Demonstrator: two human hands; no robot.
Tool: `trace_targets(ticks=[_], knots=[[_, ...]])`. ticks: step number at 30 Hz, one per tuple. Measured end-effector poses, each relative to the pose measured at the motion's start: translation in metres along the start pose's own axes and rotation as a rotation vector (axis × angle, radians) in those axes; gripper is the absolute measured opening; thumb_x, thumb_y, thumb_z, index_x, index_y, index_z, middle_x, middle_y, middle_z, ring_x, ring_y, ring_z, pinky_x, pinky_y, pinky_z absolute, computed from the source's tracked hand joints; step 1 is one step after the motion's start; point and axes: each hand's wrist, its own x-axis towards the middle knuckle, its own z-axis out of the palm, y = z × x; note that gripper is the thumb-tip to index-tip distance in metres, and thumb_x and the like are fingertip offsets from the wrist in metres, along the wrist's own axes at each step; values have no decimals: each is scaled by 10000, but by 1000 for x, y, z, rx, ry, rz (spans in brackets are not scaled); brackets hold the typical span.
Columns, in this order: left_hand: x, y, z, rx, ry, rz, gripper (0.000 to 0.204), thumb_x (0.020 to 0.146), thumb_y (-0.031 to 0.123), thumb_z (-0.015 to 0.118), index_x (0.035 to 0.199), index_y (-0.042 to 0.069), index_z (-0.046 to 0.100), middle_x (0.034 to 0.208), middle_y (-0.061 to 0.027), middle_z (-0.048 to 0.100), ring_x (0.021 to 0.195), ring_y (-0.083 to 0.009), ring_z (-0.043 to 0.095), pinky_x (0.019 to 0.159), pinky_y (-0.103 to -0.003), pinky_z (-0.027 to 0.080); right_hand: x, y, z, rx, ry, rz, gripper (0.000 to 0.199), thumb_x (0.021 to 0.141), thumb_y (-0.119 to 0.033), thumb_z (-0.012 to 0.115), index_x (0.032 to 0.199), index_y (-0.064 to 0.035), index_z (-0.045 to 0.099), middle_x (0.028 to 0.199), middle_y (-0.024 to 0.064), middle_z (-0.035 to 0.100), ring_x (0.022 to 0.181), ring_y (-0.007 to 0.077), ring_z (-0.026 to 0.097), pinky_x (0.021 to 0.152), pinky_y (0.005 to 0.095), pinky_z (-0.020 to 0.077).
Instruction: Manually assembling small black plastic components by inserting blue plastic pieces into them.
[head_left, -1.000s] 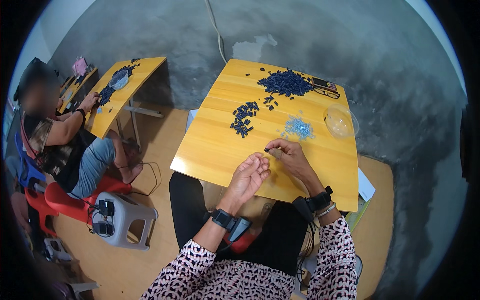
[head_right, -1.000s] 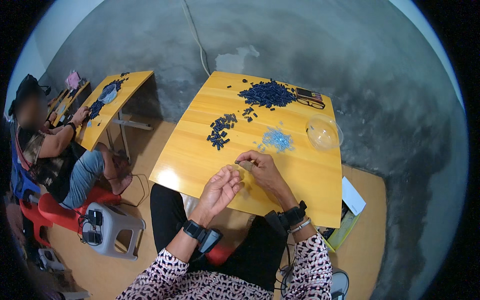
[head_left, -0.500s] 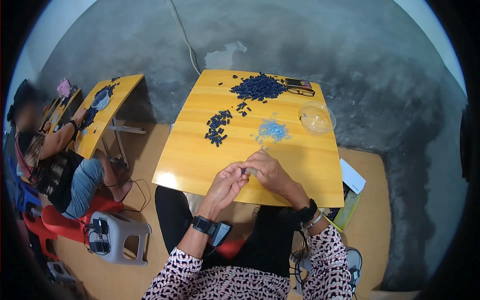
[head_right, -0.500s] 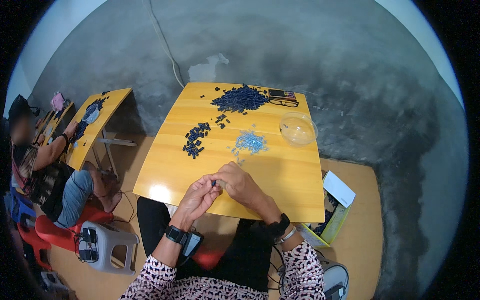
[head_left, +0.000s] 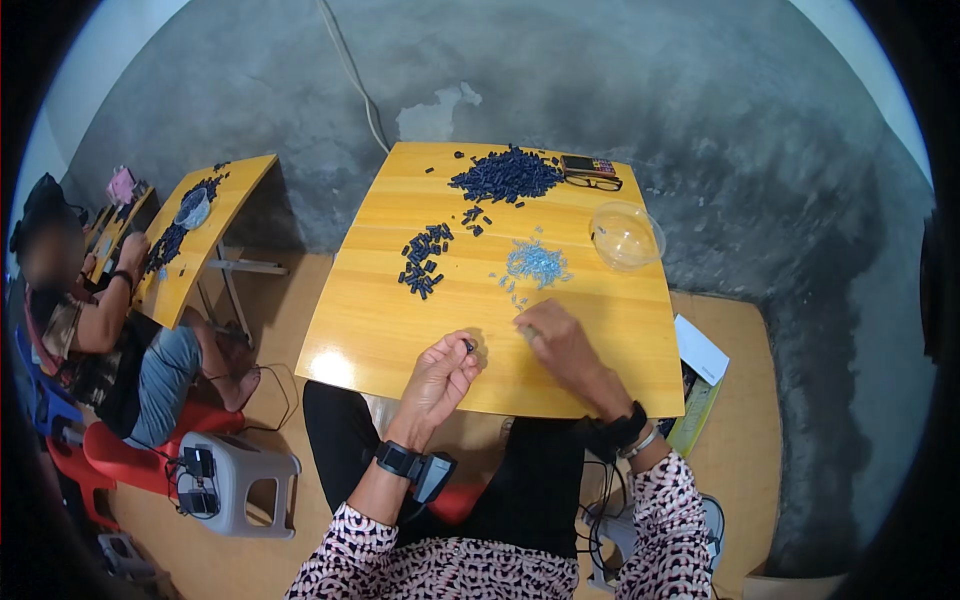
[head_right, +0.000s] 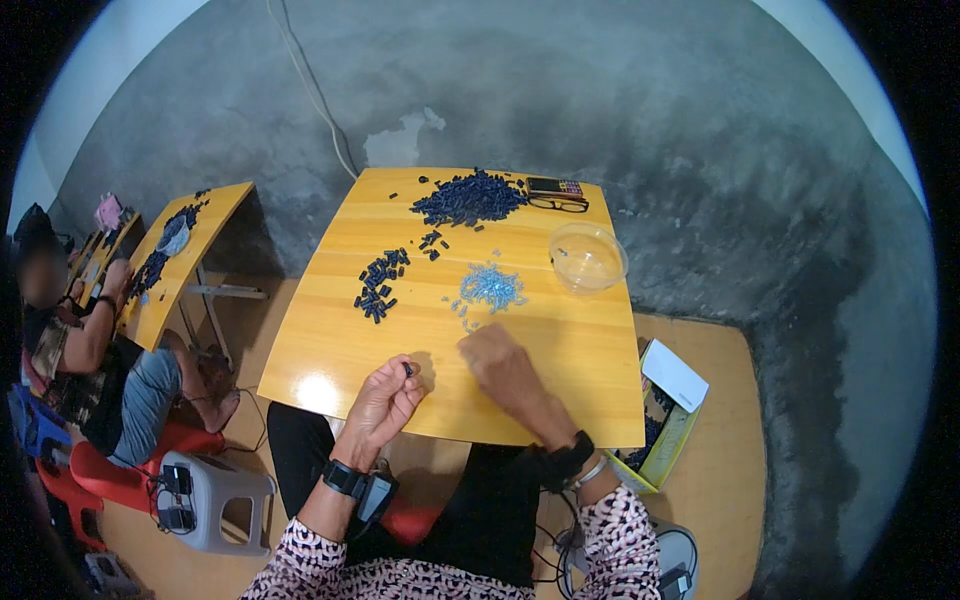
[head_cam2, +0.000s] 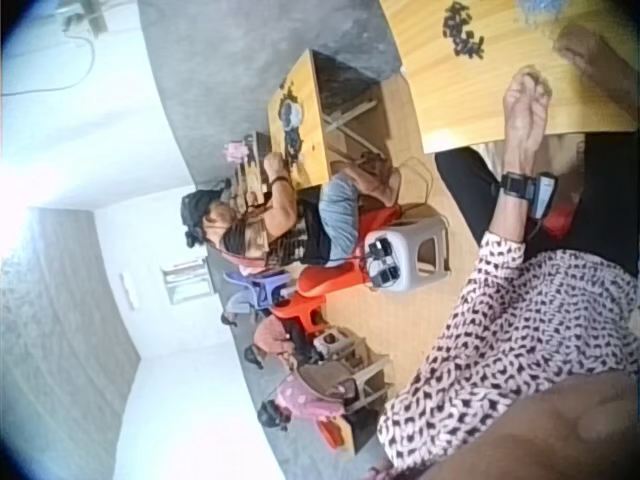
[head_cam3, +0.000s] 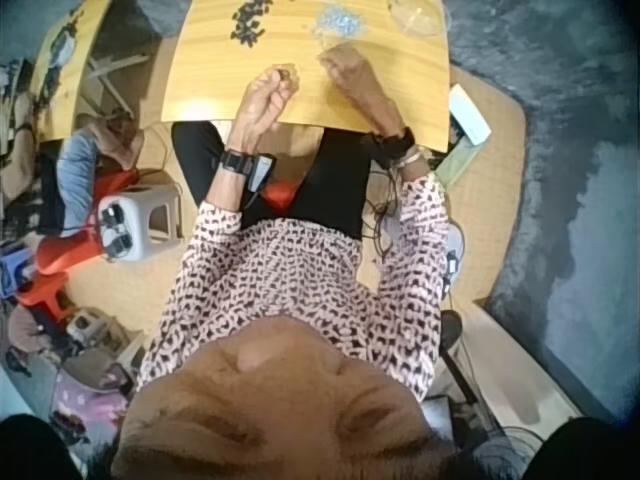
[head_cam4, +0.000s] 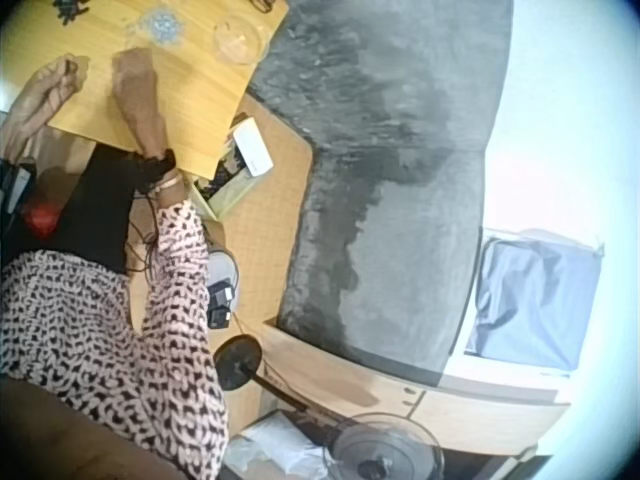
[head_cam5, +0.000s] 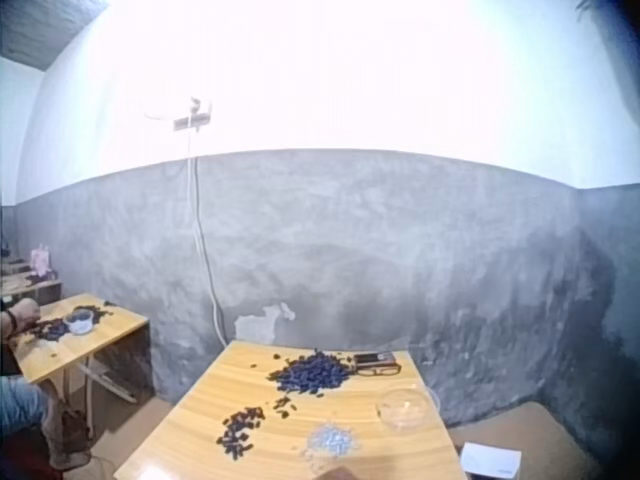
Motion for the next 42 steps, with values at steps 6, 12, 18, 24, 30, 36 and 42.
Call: trace_targets(ticks=[6,12,18,24,30,36,42], knots=[[6,4,1,-13,-58,-35,177,895,55,595,1056,-17,594,880,-54,592,763,-136,552,688,-228,486,15,56,-29,-100,58,194,62,774,6,607,827,6,641,826,151,638,833,319,583,738,386,483],[13,9,-6,69,3,-32,237,888,24,586,1117,-37,573,966,-92,614,874,-172,611,792,-234,540,25,70,-33,-120,14,220,64,768,10,604,812,-6,648,816,138,634,864,320,570,765,390,480],[13,9,-3,73,-11,-85,231,892,39,581,1118,-13,583,986,-84,596,842,-149,574,748,-215,514,29,69,-32,-109,-61,250,91,772,13,582,817,-16,656,813,126,624,873,310,557,778,390,477],[13,8,-2,94,-2,-85,258,916,42,552,1162,-36,553,1018,-87,591,892,-148,566,807,-219,491,40,87,-35,-135,54,170,98,770,19,575,818,-1,658,832,136,632,871,318,564,790,394,473],[13,7,3,57,-8,-87,277,922,19,527,1192,-40,538,1049,-104,581,922,-157,566,852,-229,490,47,106,-40,-121,81,232,129,786,13,534,843,22,649,857,192,635,863,342,574,811,413,459],[10,11,-4,18,-32,-85,280,912,-6,527,1190,-38,541,1037,-104,583,930,-162,564,845,-235,492,77,103,-32,-41,58,266,162,812,-29,490,828,48,632,865,236,626,845,380,578,779,427,471],[12,9,2,-27,-57,-109,258,904,-1,542,1161,-23,567,1020,-98,588,908,-161,563,813,-242,492,95,141,-12,-139,19,372,167,832,-47,478,852,39,619,881,272,613,825,444,587,780,461,478]])
